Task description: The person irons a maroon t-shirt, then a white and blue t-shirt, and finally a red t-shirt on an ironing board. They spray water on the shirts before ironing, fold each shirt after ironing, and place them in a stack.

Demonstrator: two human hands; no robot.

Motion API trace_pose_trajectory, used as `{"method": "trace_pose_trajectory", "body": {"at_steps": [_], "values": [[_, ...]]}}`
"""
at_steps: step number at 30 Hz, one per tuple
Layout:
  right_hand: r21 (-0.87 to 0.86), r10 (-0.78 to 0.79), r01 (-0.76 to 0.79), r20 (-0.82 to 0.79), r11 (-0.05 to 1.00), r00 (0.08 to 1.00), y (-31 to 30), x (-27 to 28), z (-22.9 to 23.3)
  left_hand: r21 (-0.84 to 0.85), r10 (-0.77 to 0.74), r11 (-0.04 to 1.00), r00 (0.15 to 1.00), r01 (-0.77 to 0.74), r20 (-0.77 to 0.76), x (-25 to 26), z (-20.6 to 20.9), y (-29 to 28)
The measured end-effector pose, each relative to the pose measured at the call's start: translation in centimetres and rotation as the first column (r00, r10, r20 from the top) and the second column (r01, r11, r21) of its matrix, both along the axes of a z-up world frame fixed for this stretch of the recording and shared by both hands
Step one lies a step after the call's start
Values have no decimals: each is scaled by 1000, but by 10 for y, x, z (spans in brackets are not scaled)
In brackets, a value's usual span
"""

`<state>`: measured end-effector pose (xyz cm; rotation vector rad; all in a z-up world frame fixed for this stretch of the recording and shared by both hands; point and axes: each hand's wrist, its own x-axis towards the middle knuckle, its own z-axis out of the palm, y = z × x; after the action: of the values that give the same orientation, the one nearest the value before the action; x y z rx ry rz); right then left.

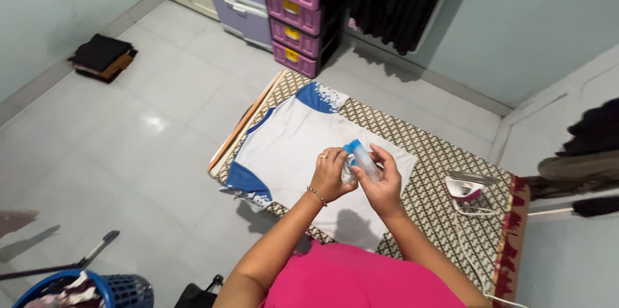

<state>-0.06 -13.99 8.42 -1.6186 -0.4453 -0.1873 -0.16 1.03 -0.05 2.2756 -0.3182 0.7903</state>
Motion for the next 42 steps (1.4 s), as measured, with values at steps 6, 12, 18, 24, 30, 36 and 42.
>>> {"method": "trace_pose_trajectory", "body": {"at_steps": [6, 12, 18, 24, 30, 36, 42], "values": [[83, 321, -313, -104, 946, 941, 62, 0, -26, -404, -542, 814, 797, 418, -267, -43, -4, 58], [24, 101, -99, -369, 995, 924, 100, 1, -98, -223, -420, 906, 686, 361, -595, -53, -37, 117], [-208, -279, 207, -423, 956, 862, 120, -10, -145, -86, -196, 973, 574, 214, -795, -65, -82, 219], [-239, -329, 242, -457, 940, 826, 126, -34, -156, -239, -212, 970, 580, 30, -787, -67, -90, 279], [-270, -190, 54, -508, 961, 840, 111, -59, -161, -214, -188, 977, 559, 20, -808, -54, -99, 292], [-400, -229, -55, -626, 915, 746, 56, -85, -171, -244, -199, 970, 559, -6, -805, -45, -102, 297], [-432, -348, -41, -775, 901, 527, -27, -122, -175, -299, -223, 952, 525, -63, -821, -46, -105, 308]]}}
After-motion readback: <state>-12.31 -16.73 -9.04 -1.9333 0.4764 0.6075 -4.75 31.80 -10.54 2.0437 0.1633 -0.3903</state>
